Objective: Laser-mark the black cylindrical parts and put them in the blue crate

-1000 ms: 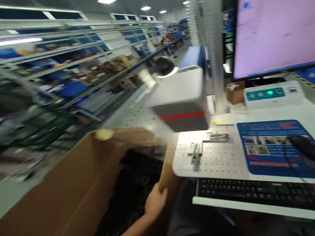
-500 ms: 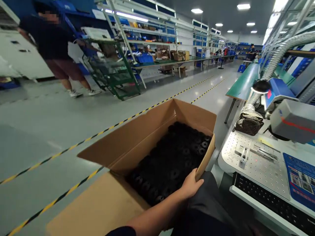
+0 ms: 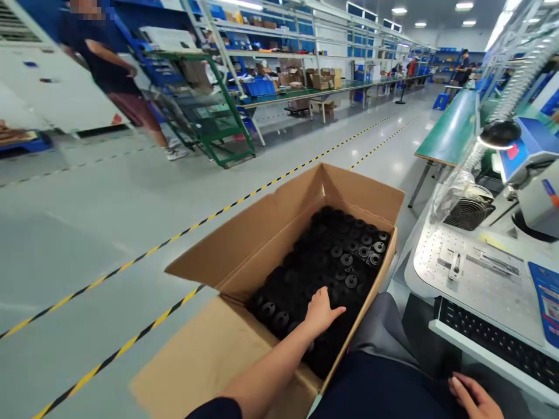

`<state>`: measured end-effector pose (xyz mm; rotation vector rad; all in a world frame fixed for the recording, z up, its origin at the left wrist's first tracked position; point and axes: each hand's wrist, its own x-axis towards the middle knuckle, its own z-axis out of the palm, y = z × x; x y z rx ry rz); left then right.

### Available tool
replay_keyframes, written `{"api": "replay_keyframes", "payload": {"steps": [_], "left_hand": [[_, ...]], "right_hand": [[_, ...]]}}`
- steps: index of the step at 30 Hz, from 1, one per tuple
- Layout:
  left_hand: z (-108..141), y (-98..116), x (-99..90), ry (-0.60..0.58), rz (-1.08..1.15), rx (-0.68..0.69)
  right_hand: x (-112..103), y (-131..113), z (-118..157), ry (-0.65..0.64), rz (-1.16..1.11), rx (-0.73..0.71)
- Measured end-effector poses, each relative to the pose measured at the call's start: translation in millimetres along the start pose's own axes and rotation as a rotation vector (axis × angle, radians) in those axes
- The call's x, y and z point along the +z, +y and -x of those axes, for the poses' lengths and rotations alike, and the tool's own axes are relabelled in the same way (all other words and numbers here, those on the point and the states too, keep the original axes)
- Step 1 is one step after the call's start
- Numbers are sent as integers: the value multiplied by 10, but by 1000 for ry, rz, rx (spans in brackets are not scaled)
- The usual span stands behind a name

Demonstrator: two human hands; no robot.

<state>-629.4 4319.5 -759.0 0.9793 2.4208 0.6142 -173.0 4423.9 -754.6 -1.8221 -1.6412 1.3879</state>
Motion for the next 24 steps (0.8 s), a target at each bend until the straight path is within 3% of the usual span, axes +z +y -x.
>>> {"api": "replay_keyframes", "payload": {"steps": [4, 8, 10, 12, 16, 18, 21, 24], "left_hand": [[-78, 82, 43, -30, -17, 23], [10, 238, -207, -73, 74, 98], [146, 380, -325, -133, 223, 141], [340, 586, -372, -296, 470, 178], [778, 1215, -279, -915, 780, 281], [938, 1579, -214, -1150, 874, 329], [1038, 2033, -152, -1325, 999, 319], [1012, 2280, -87, -1447, 1018, 263]], "right_hand": [[71, -289, 157, -48, -99, -69], [108, -650, 328, -179, -305, -101], [66, -853, 413, -251, -344, -161], [-26, -1071, 496, -344, -322, -272], [-248, -1482, 613, -545, -225, -514], [-321, -1610, 639, -631, -188, -557], [-377, -1648, 637, -684, -215, -512], [-394, -1575, 598, -691, -331, -459]]}}
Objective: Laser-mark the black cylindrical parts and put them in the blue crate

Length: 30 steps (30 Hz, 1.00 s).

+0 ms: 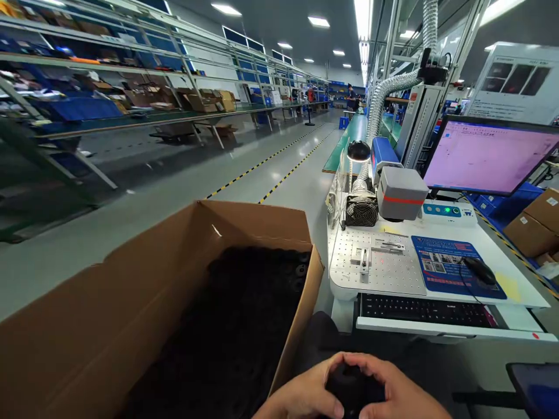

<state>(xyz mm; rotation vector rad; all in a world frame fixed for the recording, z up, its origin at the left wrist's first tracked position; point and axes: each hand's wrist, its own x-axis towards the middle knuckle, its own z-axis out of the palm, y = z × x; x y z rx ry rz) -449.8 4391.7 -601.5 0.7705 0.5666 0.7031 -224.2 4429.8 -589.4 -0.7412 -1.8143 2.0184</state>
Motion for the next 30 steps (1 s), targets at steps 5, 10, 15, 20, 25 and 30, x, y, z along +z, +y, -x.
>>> {"api": "replay_keyframes", "payload": {"steps": [5, 10, 15, 20, 25, 30], "left_hand": [[-238, -147, -103, -77, 90, -121], [-381, -400, -352, 149, 187, -102], [-294, -706, -833, 712, -650, -208], [-87, -1001, -1062, 946, -1095, -450], [-78, -1036, -1108, 928, -1231, -554], [-13, -949, -1115, 823, -1179, -496]], "right_hand": [[-10, 129, -20, 26, -46, 33], [-234, 214, -115, 293, 176, 96], [-1064, 133, -618, 836, 598, -98], [-1797, 86, -1229, 1023, 755, -108], [-2059, 238, -1511, 1035, 759, -57], [-2173, 302, -1611, 1010, 727, -47]]}}
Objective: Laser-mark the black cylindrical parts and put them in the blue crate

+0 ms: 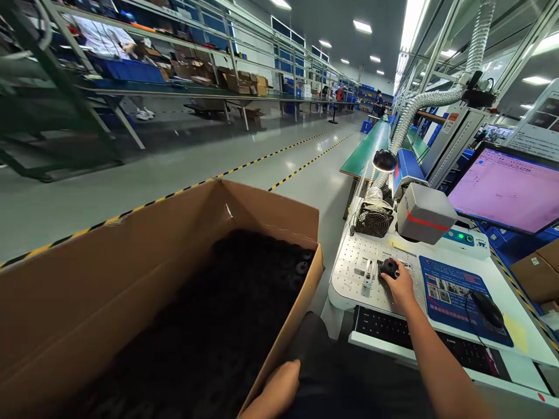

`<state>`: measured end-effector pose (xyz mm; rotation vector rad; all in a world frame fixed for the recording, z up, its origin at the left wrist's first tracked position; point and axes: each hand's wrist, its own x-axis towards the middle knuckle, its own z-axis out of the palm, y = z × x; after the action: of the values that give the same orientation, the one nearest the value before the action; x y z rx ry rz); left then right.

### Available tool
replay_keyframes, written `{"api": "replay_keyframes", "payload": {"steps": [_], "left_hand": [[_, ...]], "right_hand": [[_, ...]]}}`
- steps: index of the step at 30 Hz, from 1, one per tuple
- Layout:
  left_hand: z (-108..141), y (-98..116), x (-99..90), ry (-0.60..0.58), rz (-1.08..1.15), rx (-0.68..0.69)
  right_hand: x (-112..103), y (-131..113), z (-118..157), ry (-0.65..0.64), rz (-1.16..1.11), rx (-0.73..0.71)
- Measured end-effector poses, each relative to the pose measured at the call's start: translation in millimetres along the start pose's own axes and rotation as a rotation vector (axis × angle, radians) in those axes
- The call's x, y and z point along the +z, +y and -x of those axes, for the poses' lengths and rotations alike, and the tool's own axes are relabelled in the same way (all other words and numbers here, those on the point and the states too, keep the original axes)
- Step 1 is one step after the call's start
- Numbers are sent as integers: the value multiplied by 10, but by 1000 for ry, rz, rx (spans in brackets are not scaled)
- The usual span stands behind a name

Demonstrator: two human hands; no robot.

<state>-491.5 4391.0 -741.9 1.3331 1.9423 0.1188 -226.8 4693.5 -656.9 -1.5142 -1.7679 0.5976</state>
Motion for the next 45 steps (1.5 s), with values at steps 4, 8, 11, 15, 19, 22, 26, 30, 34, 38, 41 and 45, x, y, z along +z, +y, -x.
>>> {"api": "replay_keyframes", "payload": {"steps": [4, 8, 11, 15, 19, 22, 26, 30, 34, 38, 41, 45], "left_hand": [[208, -86, -130, -57, 26, 121], [378, -138, -192, -127, 49, 180], [461, -106, -220, -99, 34, 172], [543, -111, -390, 141, 201, 266], [440, -274, -527, 615, 299, 173], [257, -392, -402, 690, 213, 37], [93, -433, -155, 548, 202, 27], [99, -392, -162, 483, 221, 53], [132, -360, -236, 428, 233, 0], [97, -404, -194, 438, 243, -6], [62, -442, -164, 456, 262, 12], [65, -423, -192, 438, 241, 0]], "right_hand": [[40, -22, -32, -8, -4, -5], [99, -37, -26, 29, -2, -10], [118, -40, -32, 23, -1, -14], [93, -69, -13, -6, 12, 10], [64, -59, 100, 79, 46, 45], [74, -3, 185, 110, 55, 51], [118, 62, 200, 103, 55, 61], [154, 83, 163, 114, 63, 81], [169, 80, 160, 123, 74, 96], [128, 75, 190, 118, 104, 63], [53, 66, 198, 143, 172, -54], [-48, -17, 163, 123, 270, -215]]}}
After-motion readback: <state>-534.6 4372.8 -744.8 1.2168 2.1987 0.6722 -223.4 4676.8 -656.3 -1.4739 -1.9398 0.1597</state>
